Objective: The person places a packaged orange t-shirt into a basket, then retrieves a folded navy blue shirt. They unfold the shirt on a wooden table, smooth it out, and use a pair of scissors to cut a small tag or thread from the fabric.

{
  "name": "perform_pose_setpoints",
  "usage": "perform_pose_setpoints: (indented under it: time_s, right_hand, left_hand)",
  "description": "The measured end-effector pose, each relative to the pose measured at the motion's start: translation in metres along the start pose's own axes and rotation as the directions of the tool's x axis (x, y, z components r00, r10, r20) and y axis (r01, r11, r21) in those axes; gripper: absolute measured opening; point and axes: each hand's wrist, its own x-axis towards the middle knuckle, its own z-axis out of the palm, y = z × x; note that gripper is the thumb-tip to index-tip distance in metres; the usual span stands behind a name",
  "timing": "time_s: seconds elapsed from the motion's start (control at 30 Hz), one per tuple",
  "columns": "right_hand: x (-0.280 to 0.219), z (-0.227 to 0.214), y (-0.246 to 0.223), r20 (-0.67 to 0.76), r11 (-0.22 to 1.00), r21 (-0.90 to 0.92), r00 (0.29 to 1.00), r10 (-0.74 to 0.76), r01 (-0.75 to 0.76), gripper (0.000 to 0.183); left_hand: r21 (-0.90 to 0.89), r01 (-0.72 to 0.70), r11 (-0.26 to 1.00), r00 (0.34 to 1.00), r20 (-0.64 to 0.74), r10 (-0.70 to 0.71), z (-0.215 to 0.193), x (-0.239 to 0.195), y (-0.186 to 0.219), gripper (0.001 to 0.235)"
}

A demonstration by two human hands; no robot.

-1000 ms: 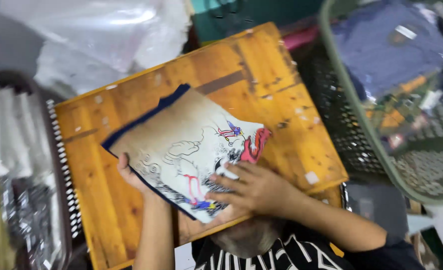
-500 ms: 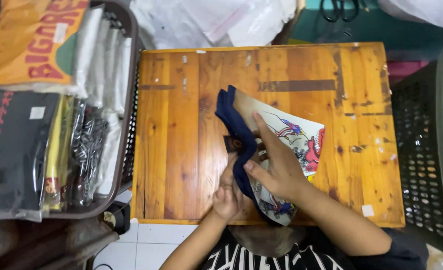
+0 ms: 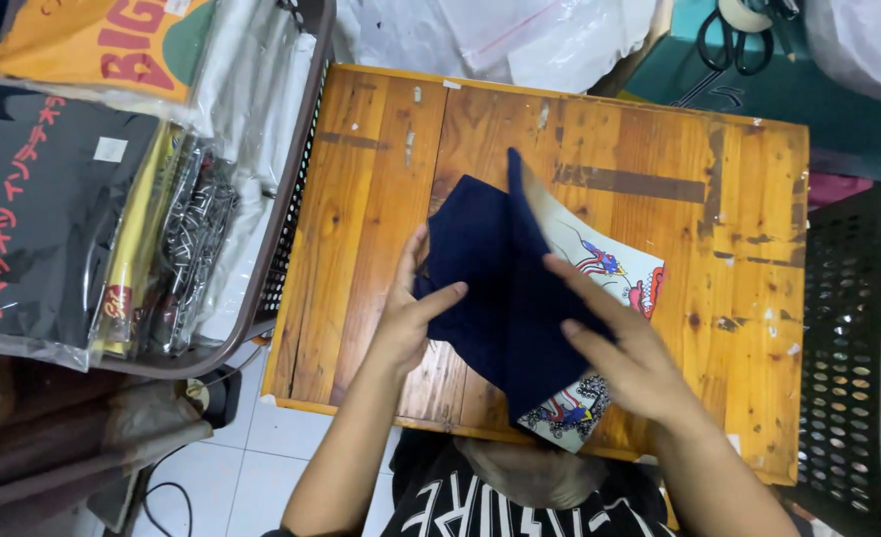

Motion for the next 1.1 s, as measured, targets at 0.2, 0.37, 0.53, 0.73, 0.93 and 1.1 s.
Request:
perform_pose_setpoints:
  time_s: [0.2, 0.37, 0.53, 0.73, 0.93, 1.1]
  right_hand:
    - [-0.047, -0.054, 0.043, -0.375, 0.969, 0.245, 0.92, 0.113, -0.019, 0.054]
    - [-0.081, -0.093, 0.072, -0.703, 0.978, 0.177, 0.71, 0.048, 0.109, 0.051]
    - [-0.08, -0.1, 0.12, -0.594, 0.964, -0.143, 0.798, 0.098, -0.225, 0.042]
    - [-0.045, -0.05, 0.106, -0.61, 0.799, -0.562, 0.76, -0.224, -0.216, 0.024]
    - [0.022, 0.029, 0.051, -0.317, 0.721, -0.585, 0.923, 0.218, -0.371, 0.074]
    - [0.035, 0.026, 0.067, -0.229, 0.719, -0.604, 0.939, 0.256, -0.343, 0.068]
  left_hand:
    - [0.092, -0.009, 0.996, 0.986, -0.166, 0.024, -0.016, 0.004, 0.031, 0.064]
    - [0.282, -0.242, 0.928, 0.864, -0.372, 0.338, -0.053, -0.006, 0.063, 0.061]
    - [0.561, -0.079, 0.824, 0.886, -0.339, 0.316, -0.073, -0.021, 0.074, 0.06]
    - [0.981, -0.046, -0.186, 0.741, 0.159, 0.653, -0.035, -0.034, 0.061, 0.036]
    - [0.849, -0.403, -0.342, 0.789, 0.511, 0.339, 0.004, -0.014, 0.022, 0.049]
    - [0.793, -0.432, -0.429, 0.83, 0.536, 0.155, 0.001, -0.01, 0.007, 0.062]
